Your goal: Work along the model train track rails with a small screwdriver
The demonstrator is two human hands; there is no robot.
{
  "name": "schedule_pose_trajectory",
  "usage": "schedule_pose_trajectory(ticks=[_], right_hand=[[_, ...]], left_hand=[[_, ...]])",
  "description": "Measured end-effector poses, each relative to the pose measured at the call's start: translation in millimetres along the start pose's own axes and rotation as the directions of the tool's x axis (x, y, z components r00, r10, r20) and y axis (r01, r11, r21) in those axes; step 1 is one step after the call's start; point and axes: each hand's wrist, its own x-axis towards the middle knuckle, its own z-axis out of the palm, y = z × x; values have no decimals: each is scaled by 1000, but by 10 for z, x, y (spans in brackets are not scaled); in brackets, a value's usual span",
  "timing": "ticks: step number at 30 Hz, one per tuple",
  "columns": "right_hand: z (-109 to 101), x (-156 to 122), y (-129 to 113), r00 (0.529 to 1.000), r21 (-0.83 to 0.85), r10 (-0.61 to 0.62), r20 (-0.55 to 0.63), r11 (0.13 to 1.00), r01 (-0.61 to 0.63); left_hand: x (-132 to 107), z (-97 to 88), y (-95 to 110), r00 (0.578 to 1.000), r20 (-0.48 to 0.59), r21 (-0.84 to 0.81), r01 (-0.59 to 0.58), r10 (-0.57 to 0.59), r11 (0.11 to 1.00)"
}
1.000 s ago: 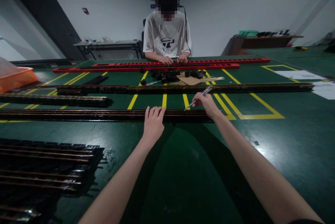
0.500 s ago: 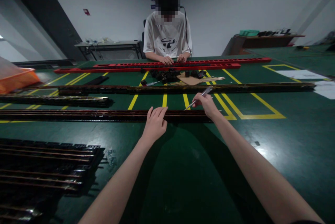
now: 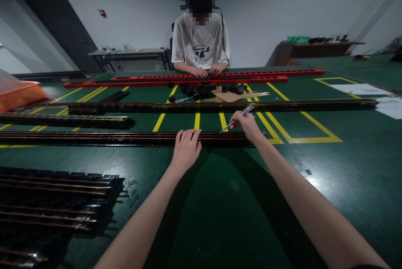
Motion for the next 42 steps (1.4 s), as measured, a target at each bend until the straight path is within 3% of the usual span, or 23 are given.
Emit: schedule_pose_trajectory(ticks=[14,30,42], right_hand=[[65,1,-3,995,-13,22,98,1000,-21],[-62,10,-47,1000,-40,12,-19,999,-13],[-90,41,48,999,-9,18,-35,1000,-18]], left_hand=[[-9,-60,51,999,-12,89,43,-43,995],[-8,-62,41,998,-28,82,56,-54,995],[-4,-62,16,999,-20,32,43,-42,999]])
